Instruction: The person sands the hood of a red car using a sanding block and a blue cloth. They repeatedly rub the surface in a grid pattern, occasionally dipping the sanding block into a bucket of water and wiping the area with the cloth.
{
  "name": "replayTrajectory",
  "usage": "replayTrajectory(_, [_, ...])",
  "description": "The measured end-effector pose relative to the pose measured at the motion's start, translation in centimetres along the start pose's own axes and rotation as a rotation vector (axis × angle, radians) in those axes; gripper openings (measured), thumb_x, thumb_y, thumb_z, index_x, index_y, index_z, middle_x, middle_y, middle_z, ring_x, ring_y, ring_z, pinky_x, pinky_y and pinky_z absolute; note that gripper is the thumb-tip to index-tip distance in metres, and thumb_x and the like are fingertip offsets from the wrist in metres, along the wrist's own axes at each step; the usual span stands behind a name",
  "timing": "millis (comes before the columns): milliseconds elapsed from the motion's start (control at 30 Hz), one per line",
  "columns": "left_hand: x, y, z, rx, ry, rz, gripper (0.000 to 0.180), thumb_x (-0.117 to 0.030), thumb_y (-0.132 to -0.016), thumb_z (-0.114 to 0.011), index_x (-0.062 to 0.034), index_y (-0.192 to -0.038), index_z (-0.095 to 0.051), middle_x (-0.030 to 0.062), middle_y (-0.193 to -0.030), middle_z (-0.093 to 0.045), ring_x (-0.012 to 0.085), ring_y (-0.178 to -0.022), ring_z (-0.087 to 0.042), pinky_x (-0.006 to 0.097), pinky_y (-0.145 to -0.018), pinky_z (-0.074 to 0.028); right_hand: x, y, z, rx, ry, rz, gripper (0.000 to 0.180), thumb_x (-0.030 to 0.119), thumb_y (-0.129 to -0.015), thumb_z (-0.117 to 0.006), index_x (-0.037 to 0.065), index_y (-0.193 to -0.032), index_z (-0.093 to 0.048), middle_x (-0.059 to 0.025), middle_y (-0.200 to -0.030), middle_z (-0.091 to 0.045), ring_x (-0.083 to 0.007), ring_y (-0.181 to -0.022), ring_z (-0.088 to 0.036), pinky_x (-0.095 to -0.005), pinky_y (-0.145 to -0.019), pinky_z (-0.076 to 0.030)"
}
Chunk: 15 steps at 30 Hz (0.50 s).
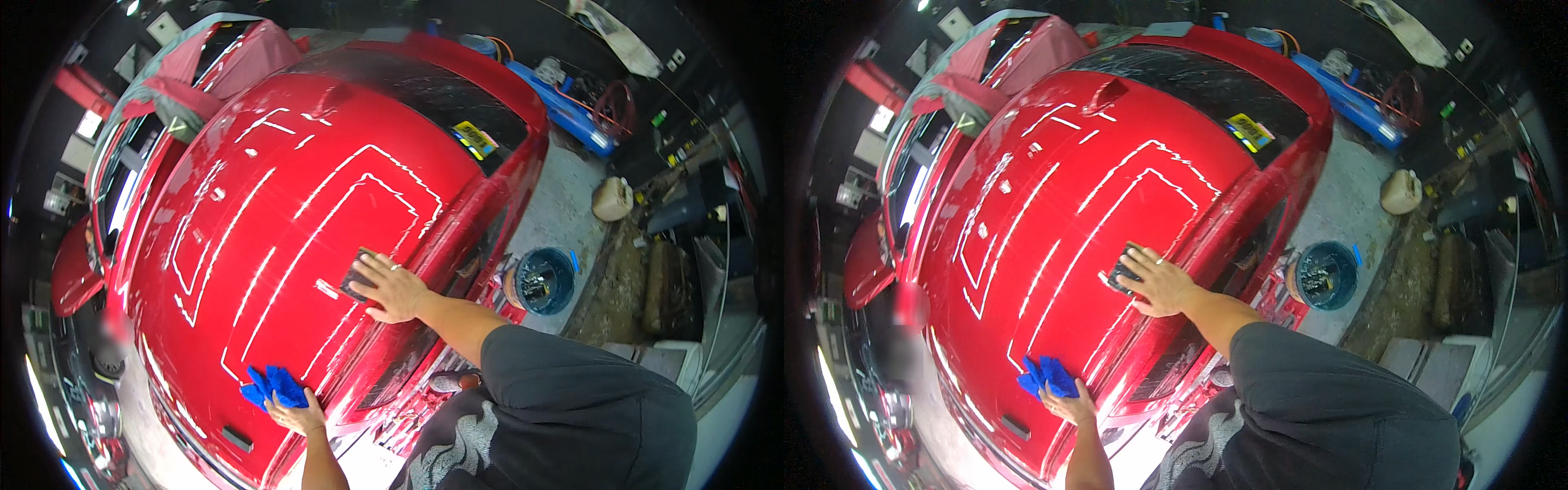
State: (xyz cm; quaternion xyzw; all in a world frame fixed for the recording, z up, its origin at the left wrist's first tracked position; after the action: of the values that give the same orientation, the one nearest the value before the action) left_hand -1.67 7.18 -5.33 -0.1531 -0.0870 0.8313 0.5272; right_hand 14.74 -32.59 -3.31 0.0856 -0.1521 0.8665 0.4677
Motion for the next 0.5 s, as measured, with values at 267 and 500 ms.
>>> replayTrajectory(267, [-10.0, -1.8, -1.9, -0.035, -0.029, 0.167, 0.085, -0.055, -0.094, -0.078, 0.0018, -0.151, -0.05, 0.0303, -0.16, -0.042, 0.0475, -0.15, -0.038, 0.065, -0.121, -0.031, -0.3, 0.3, -0.3, -0.081, -0.056, 0.021, 0.072, 0.05, -0.096, -0.068, 0.014, -0.157, -0.054, -0.0232, -0.167, -0.042, -0.0416, -0.16, -0.031, -0.0576, -0.132, -0.02])
replayTrajectory(500, [-29.9, -4.5, -3.8, -0.078, -0.035, -0.031, 0.086, -0.064, -0.094, -0.073, -0.0023, -0.15, -0.055, 0.0279, -0.157, -0.05, 0.0457, -0.149, -0.043, 0.062, -0.121, -0.034, -1.8, 0.2, 0.1, -0.279, -0.206, -0.008, 0.061, 0.034, -0.093, -0.071, 0.001, -0.144, -0.063, -0.0209, -0.157, -0.055, -0.0359, -0.154, -0.045, -0.0503, -0.131, -0.03])
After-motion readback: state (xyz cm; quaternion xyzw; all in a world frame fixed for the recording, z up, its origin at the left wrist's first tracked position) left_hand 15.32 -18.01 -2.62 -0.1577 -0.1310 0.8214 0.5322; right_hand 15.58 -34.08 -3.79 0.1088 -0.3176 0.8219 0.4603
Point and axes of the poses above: each hand's wrist, its own y-axis away from the middle knuckle, its own z-axis out of the back of the hand, x = y × z, the point moved 8 cm from there along -y, towards the middle knuckle
